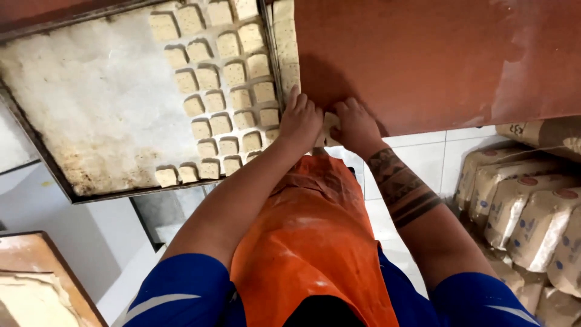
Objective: Arranging small pieces of cut dough onto a baking tray in neat rows for baking.
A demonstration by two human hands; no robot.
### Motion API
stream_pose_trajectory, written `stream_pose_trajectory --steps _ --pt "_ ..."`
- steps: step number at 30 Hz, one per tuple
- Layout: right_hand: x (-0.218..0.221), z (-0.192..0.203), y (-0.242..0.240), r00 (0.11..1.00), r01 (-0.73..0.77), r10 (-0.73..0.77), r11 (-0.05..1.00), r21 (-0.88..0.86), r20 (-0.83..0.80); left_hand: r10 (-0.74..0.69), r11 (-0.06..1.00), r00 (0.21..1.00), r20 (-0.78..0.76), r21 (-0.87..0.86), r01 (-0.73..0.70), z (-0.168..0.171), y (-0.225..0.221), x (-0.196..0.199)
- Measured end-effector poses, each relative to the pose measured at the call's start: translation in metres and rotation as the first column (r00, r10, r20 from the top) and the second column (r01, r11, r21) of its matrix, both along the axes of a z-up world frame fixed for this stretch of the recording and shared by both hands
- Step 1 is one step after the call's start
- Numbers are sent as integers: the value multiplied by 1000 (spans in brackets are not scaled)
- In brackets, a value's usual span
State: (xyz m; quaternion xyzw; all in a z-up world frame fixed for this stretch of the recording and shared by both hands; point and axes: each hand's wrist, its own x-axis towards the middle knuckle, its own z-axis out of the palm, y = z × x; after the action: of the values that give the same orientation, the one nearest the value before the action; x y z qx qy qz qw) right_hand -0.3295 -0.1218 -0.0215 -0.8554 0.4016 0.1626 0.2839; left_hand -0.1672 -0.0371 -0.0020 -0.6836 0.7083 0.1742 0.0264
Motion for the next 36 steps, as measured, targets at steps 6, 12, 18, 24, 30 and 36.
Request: stream_pose_trajectory --steps 6,12,18,24,30,36 --pt "-8 8 -8 989 -120 120 993 -2 92 24 998 997 -70 63 -20 0 -6 8" --pt "-8 19 -25 997 56 -66 967 247 33 190 973 961 -200 169 -157 20 -11 14" --pt "-8 18 -28 730 540 -664 704 462 159 474 874 723 -503 168 -457 28 -8 25" --pt "25 47 6 733 583 -671 702 409 109 538 824 594 -598 225 -520 46 90 110" --pt "140 81 96 813 322 -473 851 414 339 566 782 603 -562 135 -609 17 240 257" --pt "265 99 175 949 -121 -37 874 470 312 641 766 668 -376 269 -584 42 294 321"
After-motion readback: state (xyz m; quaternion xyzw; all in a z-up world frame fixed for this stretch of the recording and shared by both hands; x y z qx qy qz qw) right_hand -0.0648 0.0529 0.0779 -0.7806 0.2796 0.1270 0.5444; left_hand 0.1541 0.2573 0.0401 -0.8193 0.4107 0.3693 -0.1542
